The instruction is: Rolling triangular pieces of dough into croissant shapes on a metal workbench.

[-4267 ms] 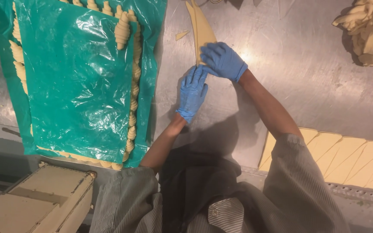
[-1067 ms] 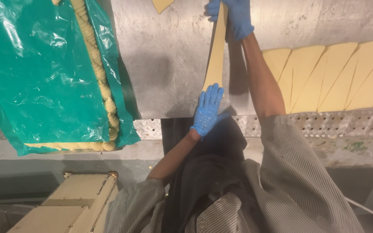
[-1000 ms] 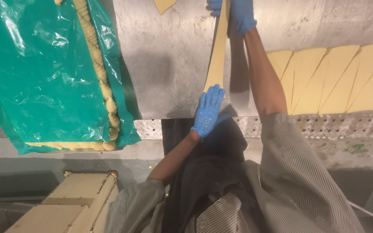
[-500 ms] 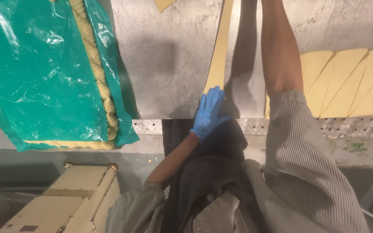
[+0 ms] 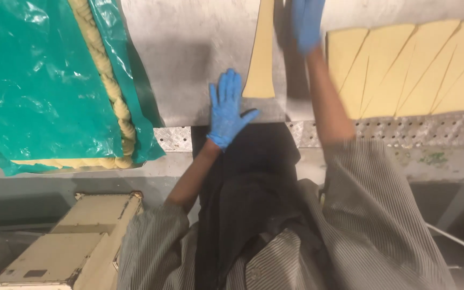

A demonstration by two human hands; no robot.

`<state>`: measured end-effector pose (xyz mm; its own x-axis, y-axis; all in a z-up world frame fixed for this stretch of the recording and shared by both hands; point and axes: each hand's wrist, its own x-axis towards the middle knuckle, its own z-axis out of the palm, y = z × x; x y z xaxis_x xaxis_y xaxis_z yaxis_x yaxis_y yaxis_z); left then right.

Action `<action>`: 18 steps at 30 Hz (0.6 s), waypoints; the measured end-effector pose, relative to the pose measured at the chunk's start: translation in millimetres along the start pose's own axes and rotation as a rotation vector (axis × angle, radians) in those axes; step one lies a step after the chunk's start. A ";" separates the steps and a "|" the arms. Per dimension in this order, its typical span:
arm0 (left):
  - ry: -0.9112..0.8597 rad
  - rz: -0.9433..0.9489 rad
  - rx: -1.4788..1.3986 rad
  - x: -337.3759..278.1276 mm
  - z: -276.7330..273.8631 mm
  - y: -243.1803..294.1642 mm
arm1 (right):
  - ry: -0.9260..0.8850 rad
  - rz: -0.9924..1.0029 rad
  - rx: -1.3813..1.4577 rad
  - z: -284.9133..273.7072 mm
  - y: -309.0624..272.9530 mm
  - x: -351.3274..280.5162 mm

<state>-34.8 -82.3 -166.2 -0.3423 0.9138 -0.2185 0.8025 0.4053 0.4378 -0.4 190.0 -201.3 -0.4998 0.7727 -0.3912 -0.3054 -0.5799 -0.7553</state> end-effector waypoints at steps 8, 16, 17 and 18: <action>-0.014 0.070 -0.023 -10.6 13.9 -5.1 | -0.292 -0.411 -1.810 -61.2 48.2 -210.6; -0.042 0.281 -0.006 -45.0 44.4 -15.2 | -0.510 -0.336 -1.860 -70.2 58.2 -232.3; -0.049 0.279 -0.007 -44.0 41.4 -11.8 | -0.511 -0.329 -1.856 -68.2 61.7 -232.9; -0.091 0.269 -0.020 -42.5 37.8 -8.4 | -0.541 -0.385 -1.918 -65.6 64.7 -233.1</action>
<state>-8.5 -125.4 -193.6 -0.0723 0.9830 -0.1687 0.8484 0.1495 0.5077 149.6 -10.7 -193.4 -0.8848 0.4130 -0.2155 0.4651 0.8095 -0.3584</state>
